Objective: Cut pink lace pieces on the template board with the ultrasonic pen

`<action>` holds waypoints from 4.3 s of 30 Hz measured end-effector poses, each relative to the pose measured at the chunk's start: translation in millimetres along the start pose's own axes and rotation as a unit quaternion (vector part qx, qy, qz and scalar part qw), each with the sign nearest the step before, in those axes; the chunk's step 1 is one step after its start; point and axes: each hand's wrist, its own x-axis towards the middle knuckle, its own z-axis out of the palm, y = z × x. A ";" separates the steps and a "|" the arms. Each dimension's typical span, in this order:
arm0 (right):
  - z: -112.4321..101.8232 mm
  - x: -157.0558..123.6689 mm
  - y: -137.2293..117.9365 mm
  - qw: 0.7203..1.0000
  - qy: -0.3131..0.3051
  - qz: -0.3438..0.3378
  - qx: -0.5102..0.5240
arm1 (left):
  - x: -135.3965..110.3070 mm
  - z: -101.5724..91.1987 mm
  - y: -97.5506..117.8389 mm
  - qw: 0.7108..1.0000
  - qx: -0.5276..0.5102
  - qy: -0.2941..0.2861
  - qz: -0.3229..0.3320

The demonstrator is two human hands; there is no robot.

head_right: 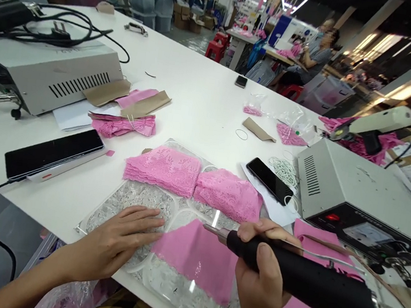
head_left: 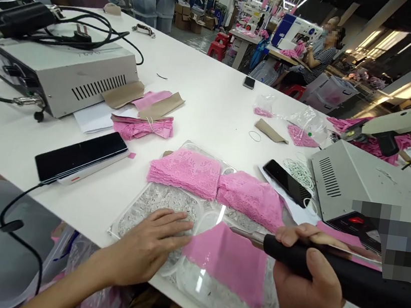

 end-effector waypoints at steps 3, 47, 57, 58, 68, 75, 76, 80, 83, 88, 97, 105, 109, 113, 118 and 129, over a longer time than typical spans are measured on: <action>0.9 1.0 0.7 1.000 -0.001 -0.002 0.009 | 19.0 2.2 2.4 1.000 -0.001 0.002 0.031; 0.9 3.3 12.5 0.998 -0.043 -0.020 0.043 | 63.5 24.3 -0.6 0.993 0.041 -0.048 0.103; -16.4 2.2 5.3 0.999 -0.020 -0.021 0.032 | 59.6 24.2 -0.6 0.992 0.047 -0.094 0.073; -16.5 1.5 5.8 0.999 -0.023 -0.018 0.031 | 59.4 24.9 -1.0 0.992 0.047 -0.092 0.074; -22.0 3.1 7.0 0.999 -0.014 -0.025 0.027 | 59.8 25.2 -1.7 0.992 0.044 -0.087 0.077; -19.7 2.2 6.3 0.999 -0.017 -0.021 0.018 | 57.9 26.4 -3.0 0.992 0.042 -0.088 0.076; -19.3 2.2 6.0 0.999 -0.016 -0.022 0.016 | 57.7 26.3 -3.1 0.992 0.042 -0.088 0.076; -19.1 2.8 5.2 1.000 -0.019 -0.019 0.014 | 57.7 25.6 -2.6 0.993 0.043 -0.088 0.074; -18.4 2.7 5.5 0.999 -0.018 -0.022 0.020 | 58.0 25.9 -2.2 0.992 0.044 -0.090 0.074; -12.9 1.1 7.9 0.999 -0.033 -0.020 0.035 | 58.5 26.1 -2.1 0.993 0.042 -0.087 0.071; -10.3 -0.9 11.2 0.999 -0.044 -0.016 0.014 | 58.1 25.8 -3.0 0.992 0.042 -0.087 0.079; -7.6 2.2 6.7 0.999 -0.036 -0.021 0.017 | 59.3 25.6 -5.5 0.992 0.045 -0.083 0.083; -24.5 10.0 -3.8 0.999 0.012 -0.044 0.009 | 59.1 26.4 -6.6 0.991 0.062 -0.078 0.089; -40.8 9.6 -12.5 0.998 0.048 -0.038 -0.017 | 58.5 27.2 -6.9 0.991 0.064 -0.073 0.091; -42.3 4.1 -8.2 0.998 0.041 -0.043 -0.008 | 59.4 26.5 -6.4 0.990 0.072 -0.070 0.097; -54.2 15.2 -11.5 0.995 0.088 -0.037 -0.030 | 59.4 19.1 -8.1 0.992 0.035 -0.047 0.108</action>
